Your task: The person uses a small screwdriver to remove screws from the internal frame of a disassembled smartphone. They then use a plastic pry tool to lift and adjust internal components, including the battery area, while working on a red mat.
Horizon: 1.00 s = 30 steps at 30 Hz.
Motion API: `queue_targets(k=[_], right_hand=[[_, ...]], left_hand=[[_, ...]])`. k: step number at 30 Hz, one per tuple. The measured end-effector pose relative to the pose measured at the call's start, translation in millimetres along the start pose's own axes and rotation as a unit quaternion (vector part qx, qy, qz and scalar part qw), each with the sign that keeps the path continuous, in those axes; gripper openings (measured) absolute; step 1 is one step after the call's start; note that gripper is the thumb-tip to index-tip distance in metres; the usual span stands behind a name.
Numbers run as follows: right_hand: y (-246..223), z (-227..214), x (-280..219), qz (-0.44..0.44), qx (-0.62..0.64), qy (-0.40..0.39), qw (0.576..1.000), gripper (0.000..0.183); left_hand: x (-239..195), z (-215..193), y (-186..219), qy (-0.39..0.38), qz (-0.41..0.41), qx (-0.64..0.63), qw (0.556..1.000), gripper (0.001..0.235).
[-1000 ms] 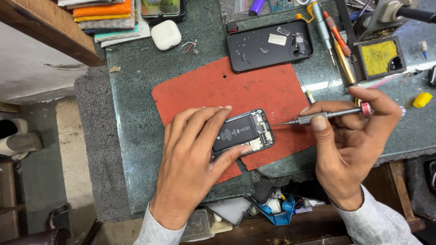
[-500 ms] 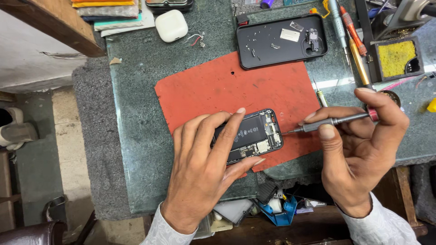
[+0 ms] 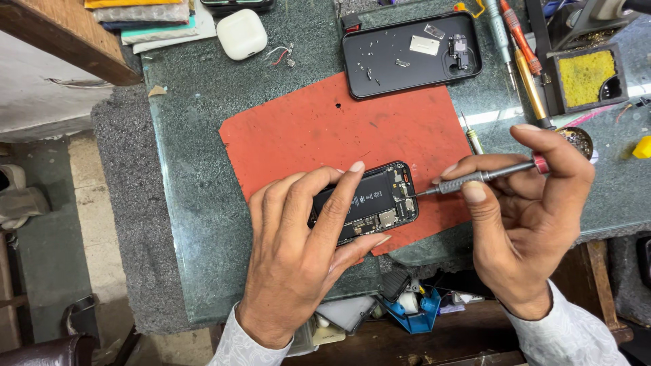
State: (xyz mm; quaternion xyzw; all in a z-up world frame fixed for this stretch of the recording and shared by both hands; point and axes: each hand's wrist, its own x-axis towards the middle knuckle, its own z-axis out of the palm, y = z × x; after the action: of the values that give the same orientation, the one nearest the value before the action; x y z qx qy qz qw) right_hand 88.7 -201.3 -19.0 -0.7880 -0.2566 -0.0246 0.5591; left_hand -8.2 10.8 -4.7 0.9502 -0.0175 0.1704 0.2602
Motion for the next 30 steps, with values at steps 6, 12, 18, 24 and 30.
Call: queue_targets(k=[6,12,18,24,30], right_hand=[[-0.7,0.1,0.4,0.017,0.010,0.003,1.000,0.046],[0.4,-0.7,1.1,-0.008,0.017,0.030,0.999,0.042],[3.5,0.9,-3.6,-0.011,0.037,0.039,0.999,0.044],[3.7,4.4,-7.7,-0.056,0.020,0.035,0.998,0.046],[2.7,4.4,-6.0,-0.082,0.000,0.017,0.997,0.045]], left_hand=[[-1.1,1.8,-0.7,0.001,-0.001,0.001,1.000,0.077],[1.0,2.7,-2.2,0.001,-0.007,-0.003,1.000,0.079],[2.7,1.9,-1.4,0.001,-0.019,-0.004,1.000,0.081],[1.9,1.6,-1.1,0.005,-0.018,-0.001,1.000,0.082],[1.6,1.5,-1.5,0.008,-0.014,0.003,1.000,0.081]])
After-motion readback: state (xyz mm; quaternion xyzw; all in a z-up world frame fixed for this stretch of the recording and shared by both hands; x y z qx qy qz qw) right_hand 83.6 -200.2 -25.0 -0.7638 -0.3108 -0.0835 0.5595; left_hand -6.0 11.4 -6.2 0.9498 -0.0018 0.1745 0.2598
